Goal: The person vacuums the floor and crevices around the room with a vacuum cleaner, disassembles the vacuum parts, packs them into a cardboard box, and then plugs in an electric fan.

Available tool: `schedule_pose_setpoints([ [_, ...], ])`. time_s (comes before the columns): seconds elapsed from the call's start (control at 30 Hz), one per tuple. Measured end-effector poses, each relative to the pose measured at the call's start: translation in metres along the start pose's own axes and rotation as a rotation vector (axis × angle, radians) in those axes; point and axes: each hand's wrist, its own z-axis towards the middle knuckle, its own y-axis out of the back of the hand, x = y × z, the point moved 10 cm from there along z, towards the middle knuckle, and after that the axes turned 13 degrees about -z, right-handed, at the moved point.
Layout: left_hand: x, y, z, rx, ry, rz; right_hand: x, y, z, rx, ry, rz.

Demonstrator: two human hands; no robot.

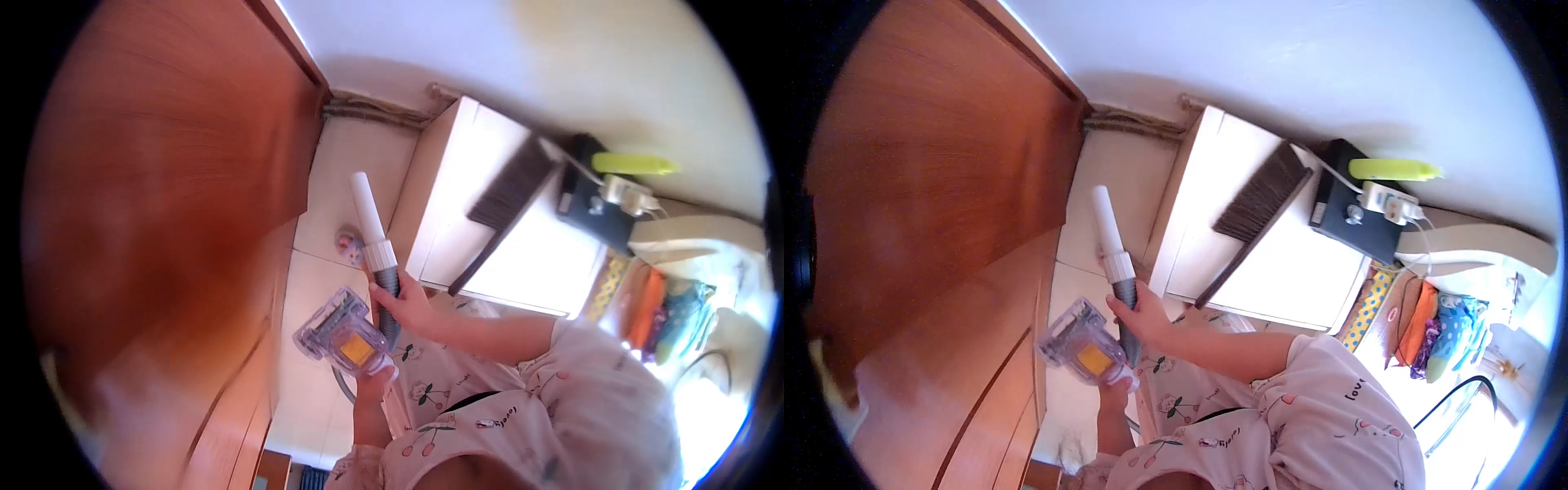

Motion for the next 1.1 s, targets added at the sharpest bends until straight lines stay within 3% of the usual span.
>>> schedule_pose_setpoints([
  [0.13,0.052,0.066,-0.053,0.025,-0.092,-0.007,0.029,0.036,-0.054,-0.116,0.069,0.006],
  [0.3,-0.094,-0.033,-0.157,0.072,-0.44,-0.124,0.073,0.094,-0.098,-0.264,0.118,0.11],
  [0.53,-0.076,0.0,-0.19,0.108,-0.339,-0.005,0.118,0.153,-0.189,-0.334,0.241,0.19],
  [0.77,-0.052,0.031,-0.242,0.175,-0.32,0.073,0.09,0.156,-0.313,-0.375,0.363,0.176],
  [0.9,-0.034,0.061,-0.278,0.204,-0.317,0.091,0.063,0.171,-0.387,-0.467,0.396,0.279],
  [1.1,-0.023,0.085,-0.329,0.212,-0.344,0.115,0.073,0.263,-0.48,-0.746,0.553,0.331],
])
